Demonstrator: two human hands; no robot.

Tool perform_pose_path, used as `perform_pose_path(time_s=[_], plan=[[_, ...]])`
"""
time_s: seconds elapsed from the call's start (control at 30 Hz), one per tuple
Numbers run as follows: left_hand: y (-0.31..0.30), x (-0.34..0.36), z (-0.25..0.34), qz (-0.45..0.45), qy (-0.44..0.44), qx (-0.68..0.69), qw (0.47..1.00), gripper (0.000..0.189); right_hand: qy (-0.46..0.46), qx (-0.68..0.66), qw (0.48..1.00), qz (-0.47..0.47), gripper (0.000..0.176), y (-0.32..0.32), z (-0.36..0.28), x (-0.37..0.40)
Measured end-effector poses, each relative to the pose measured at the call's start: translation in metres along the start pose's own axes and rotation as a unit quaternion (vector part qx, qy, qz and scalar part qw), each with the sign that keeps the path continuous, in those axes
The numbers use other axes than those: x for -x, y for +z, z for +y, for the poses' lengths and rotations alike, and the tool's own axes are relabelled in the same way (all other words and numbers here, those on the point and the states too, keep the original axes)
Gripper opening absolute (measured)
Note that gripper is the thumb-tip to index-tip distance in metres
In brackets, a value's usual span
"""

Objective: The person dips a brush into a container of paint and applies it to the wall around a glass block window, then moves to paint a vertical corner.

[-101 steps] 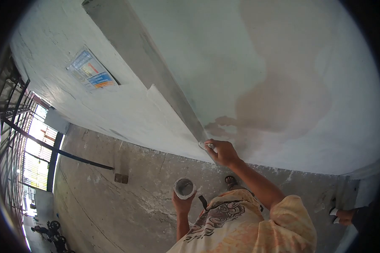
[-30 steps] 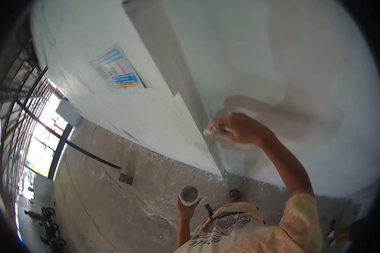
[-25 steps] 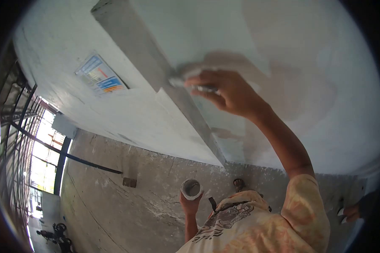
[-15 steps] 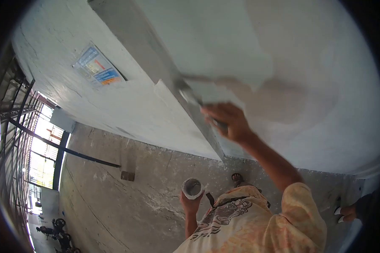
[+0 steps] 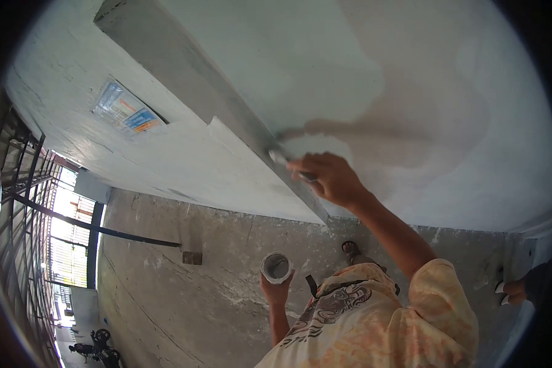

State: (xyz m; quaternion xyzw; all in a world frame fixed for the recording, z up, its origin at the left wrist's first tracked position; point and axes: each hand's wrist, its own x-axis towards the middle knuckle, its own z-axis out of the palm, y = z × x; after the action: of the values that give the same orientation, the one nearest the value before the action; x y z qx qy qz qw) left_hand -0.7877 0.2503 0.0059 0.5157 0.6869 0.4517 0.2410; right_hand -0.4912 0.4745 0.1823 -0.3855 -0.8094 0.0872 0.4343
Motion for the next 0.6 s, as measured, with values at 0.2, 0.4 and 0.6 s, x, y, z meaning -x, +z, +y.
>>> perform_pose_path(time_s=[0.2, 0.4, 0.6], plan=[[0.015, 0.003, 0.005, 0.01, -0.003, 0.041, 0.999, 0.07, -0.015, -0.074, 0.972, 0.224, 0.036, 0.01, 0.002, 0.007], [0.021, 0.006, 0.014, -0.022, -0.005, 0.034, 0.999, 0.069, 0.068, -0.116, 0.988, -0.075, 0.031, 0.075, -0.002, 0.106], [0.016, 0.003, 0.009, -0.028, -0.016, 0.02, 0.999, 0.07, 0.111, -0.119, 0.968, -0.191, 0.031, 0.066, 0.001, 0.093]])
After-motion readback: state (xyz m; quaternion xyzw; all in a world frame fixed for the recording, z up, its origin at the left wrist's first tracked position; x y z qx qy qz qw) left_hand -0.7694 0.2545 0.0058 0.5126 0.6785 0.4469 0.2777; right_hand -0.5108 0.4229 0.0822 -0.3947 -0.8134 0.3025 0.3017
